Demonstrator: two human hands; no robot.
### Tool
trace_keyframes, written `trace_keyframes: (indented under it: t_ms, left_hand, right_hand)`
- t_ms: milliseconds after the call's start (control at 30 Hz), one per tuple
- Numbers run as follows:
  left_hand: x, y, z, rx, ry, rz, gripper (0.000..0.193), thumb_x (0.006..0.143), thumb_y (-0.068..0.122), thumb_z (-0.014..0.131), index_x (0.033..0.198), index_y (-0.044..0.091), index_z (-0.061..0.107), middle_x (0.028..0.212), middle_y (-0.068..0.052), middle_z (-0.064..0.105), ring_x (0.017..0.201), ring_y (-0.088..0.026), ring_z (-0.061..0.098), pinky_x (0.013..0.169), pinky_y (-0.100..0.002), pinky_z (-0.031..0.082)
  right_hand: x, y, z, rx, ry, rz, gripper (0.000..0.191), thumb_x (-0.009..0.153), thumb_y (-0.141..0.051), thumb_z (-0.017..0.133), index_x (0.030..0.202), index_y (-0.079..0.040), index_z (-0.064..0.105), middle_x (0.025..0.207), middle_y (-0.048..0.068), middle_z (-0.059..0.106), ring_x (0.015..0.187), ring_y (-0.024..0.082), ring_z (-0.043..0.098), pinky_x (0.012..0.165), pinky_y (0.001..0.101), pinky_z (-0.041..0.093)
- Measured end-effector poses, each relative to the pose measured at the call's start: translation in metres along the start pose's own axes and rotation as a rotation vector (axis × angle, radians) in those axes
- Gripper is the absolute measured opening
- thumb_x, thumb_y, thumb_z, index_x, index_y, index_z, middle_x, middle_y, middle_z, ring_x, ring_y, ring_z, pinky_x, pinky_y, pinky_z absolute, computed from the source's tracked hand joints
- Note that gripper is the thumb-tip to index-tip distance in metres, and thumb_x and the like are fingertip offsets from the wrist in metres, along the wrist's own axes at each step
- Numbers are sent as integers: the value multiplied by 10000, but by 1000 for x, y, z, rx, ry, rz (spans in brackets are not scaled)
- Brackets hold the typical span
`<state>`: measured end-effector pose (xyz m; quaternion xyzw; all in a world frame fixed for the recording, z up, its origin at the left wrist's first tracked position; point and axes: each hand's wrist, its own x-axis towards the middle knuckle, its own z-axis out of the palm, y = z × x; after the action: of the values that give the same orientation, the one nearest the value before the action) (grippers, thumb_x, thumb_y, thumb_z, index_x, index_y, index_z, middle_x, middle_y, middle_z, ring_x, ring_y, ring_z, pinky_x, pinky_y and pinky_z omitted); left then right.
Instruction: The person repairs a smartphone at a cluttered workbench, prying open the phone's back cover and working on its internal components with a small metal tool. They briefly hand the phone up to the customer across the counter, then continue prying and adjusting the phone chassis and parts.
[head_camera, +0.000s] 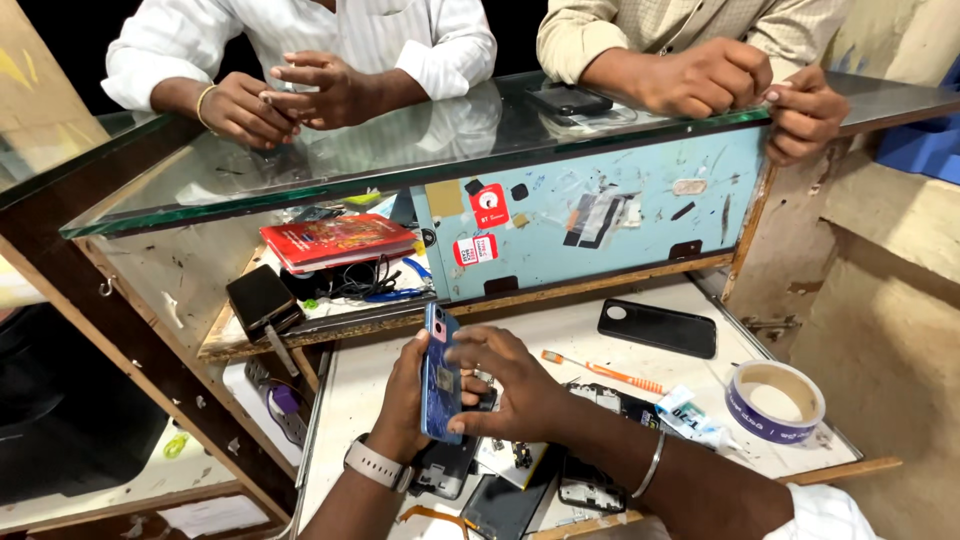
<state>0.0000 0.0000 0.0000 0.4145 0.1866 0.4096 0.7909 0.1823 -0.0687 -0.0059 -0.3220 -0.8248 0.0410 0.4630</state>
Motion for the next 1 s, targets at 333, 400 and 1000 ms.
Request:
trace_keyframes:
  t_ms: [333,400,1000]
  left_hand:
    - [-16,10,9,74,37,55,524,1012,511,395,1145,26,543,867,-153,684,672,-260,731,510,-323,624]
    - [-19,11,8,61,22,40,518,1001,502,395,1170,39,552,875,-167,703,677,-260,736,512,-313,617]
    - [-22,14,7,68,29,71,522,1011,499,384,1175,24,526,876,-142,660,690,-272,748,518,-329,627]
  right_hand:
    - [8,-19,-3,80,-45,63,799,799,-584,829,1393,-105,589,1501,220,483,1417,399,505,1151,514,420]
    - [9,-20,-3,69,-37,44,794,802,-578,834,1392,-106,593,1503,219,487,1418,403,502,1155,518,419]
    - [16,-27,-7,123,-54,72,799,808,-608,811,1396,-116,588,1513,231,452,1448,408,479,1160,532,418]
